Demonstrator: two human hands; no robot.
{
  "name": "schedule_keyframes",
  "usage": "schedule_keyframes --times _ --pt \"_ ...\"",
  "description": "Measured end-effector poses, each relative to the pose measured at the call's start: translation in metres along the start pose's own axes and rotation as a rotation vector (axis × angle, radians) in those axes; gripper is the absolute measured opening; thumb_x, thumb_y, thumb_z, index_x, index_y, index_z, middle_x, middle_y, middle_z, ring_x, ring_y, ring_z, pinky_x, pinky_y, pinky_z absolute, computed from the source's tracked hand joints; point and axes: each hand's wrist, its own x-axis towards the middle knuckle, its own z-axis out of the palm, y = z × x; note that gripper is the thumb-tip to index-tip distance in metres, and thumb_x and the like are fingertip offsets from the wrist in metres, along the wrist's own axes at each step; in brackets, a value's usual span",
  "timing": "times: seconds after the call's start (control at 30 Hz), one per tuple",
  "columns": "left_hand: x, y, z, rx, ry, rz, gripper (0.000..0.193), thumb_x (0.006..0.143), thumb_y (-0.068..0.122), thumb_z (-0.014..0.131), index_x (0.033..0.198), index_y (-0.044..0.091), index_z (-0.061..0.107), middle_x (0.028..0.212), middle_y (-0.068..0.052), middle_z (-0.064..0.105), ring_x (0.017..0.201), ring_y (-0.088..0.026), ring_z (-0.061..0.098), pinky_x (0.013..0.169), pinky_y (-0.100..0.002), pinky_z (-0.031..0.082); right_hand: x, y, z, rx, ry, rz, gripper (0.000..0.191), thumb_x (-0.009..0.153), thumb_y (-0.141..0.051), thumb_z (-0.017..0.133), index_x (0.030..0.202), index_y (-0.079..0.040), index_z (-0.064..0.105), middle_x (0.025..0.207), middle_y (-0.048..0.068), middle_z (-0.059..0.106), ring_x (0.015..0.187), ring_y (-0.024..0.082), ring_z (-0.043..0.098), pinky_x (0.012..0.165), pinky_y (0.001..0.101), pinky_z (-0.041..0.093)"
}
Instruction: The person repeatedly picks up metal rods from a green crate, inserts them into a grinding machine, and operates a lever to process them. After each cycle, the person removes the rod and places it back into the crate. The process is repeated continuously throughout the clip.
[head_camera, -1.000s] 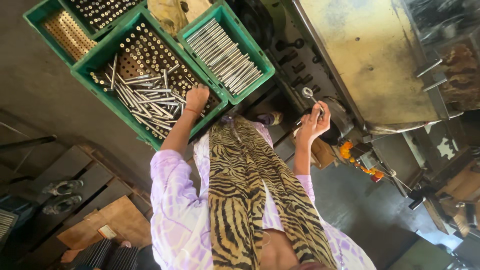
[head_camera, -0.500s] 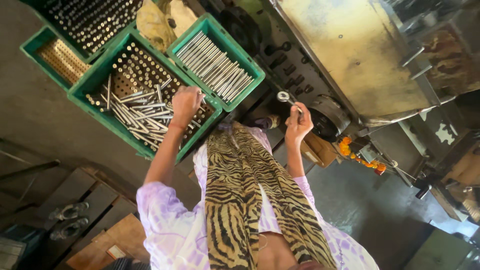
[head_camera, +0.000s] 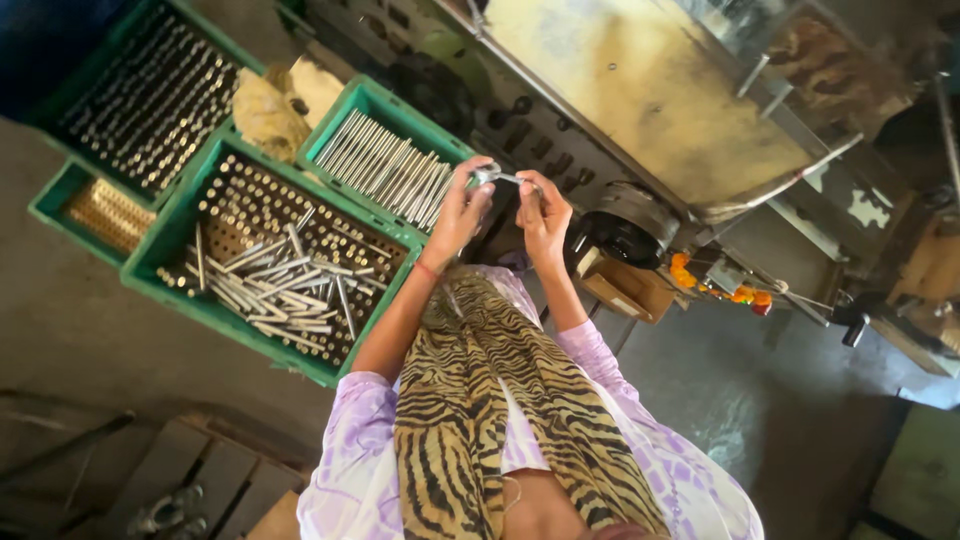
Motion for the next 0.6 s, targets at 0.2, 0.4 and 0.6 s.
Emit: schedule_keyframes --times 0.2,0.4,0.6 --pt "0.004 0.004 0.023 0.11 0.079 0.485 0.029 0.109 0.006 0.068 0.134 0.005 0.053 0.102 -0.003 0.061 0.089 -0.012 0.06 0.073 -0.038 0.052 -0.02 -0.002 -0.01 0.143 0.025 0.101 0.025 0.107 -0.031 0.061 0.116 -0.009 0.069 0.065 -0.008 0.042 0.054 0.004 0.035 0.049 0.0245 0.03" --pt "0.001 0.038 -0.004 1.052 -0.347 0.918 0.04 0.087 0.029 0.086 0.113 0.005 0.067 0.067 -0.007 0.063 0.053 -0.023 0.061 0.044 -0.036 0.043 -0.008 0.018 -0.058 0.815 -0.352 1.05 0.034 0.109 -0.046 0.053 0.089 -0.019 0.06 0.052 -0.01 0.026 0.038 0.007 0.02 0.036 0.0274 0.016" --pt "0.009 0.062 0.025 0.456 -0.129 0.337 0.026 0.101 0.022 0.078 0.116 0.008 0.063 0.073 0.003 0.058 0.062 -0.007 0.053 0.051 -0.027 0.042 -0.007 0.018 -0.053 0.479 -0.206 0.522 0.048 0.111 -0.052 0.046 0.088 -0.011 0.058 0.061 -0.008 0.037 0.047 0.008 0.029 0.043 0.0261 0.023"
